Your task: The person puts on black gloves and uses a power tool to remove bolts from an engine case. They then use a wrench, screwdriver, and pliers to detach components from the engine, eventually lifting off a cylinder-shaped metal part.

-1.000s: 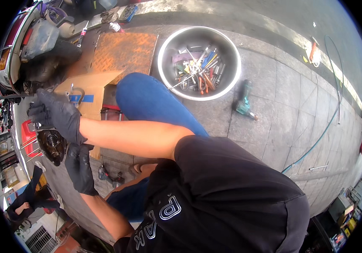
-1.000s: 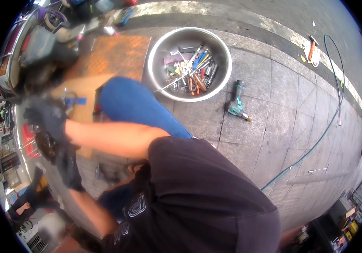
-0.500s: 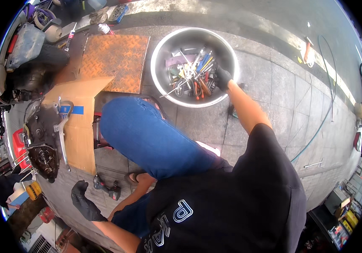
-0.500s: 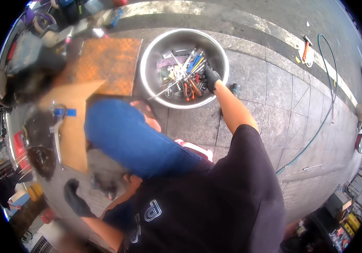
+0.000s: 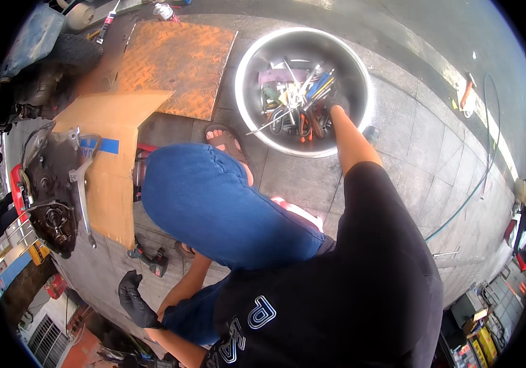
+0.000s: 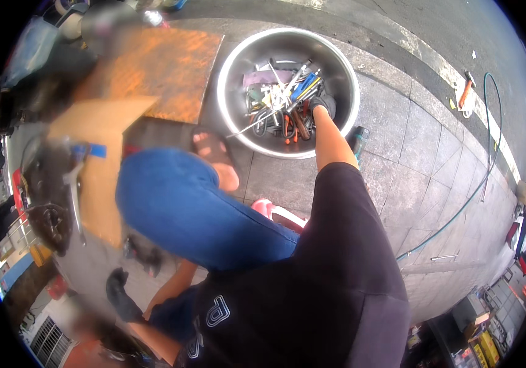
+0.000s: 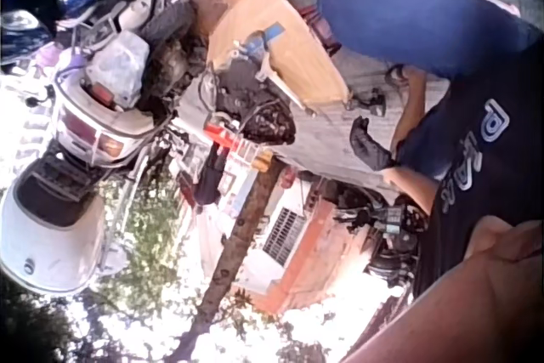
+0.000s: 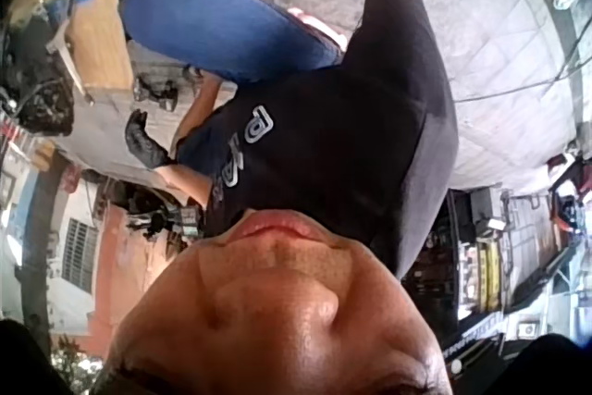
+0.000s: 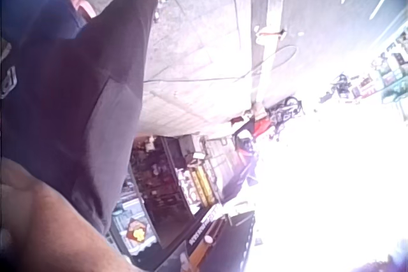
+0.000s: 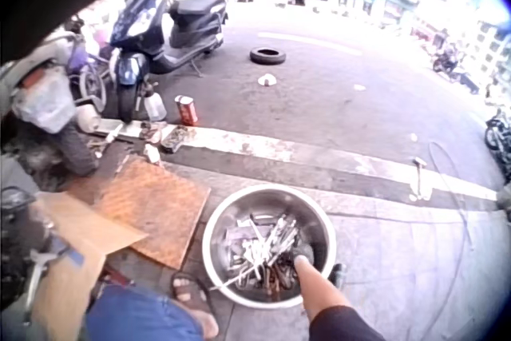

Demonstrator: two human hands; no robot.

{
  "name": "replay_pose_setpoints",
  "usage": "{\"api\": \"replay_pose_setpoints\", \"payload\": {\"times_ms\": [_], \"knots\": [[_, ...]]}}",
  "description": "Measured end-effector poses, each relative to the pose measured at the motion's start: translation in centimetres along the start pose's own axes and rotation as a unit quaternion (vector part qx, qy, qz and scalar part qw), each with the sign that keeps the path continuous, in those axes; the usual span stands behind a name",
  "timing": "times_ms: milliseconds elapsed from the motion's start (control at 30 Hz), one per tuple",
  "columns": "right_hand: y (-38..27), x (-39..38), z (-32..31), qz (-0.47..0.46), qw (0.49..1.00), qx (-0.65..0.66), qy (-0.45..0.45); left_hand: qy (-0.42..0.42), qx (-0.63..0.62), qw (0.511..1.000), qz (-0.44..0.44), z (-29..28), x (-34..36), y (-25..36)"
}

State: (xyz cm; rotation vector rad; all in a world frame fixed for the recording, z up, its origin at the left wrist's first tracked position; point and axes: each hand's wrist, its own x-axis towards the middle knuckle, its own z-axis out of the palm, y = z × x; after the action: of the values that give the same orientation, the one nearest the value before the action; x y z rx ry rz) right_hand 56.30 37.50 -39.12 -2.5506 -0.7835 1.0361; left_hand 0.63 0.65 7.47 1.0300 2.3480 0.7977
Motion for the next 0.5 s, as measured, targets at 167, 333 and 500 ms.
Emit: {"api": "replay_pose_setpoints", "payload": {"times_ms": [167, 333, 500], "knots": [[0.9, -0.8, 1.3, 0.01, 0.996, 0.073, -0.059, 0.014, -0.036, 0.999, -0.037, 0.5, -0.8, -1.6], [-0.8, -8.4, -4.7, 0.001, 0.849, 0.476, -0.229, 0.02, 0.084, 0.996, 0.033, -0.3, 0.5, 0.7], [-4.7, -12.9, -7.7, -0.013, 0.847, 0.477, -0.234, 0.123, -0.015, 0.992, 0.04, -9.4, 2.9, -3.1]]}}
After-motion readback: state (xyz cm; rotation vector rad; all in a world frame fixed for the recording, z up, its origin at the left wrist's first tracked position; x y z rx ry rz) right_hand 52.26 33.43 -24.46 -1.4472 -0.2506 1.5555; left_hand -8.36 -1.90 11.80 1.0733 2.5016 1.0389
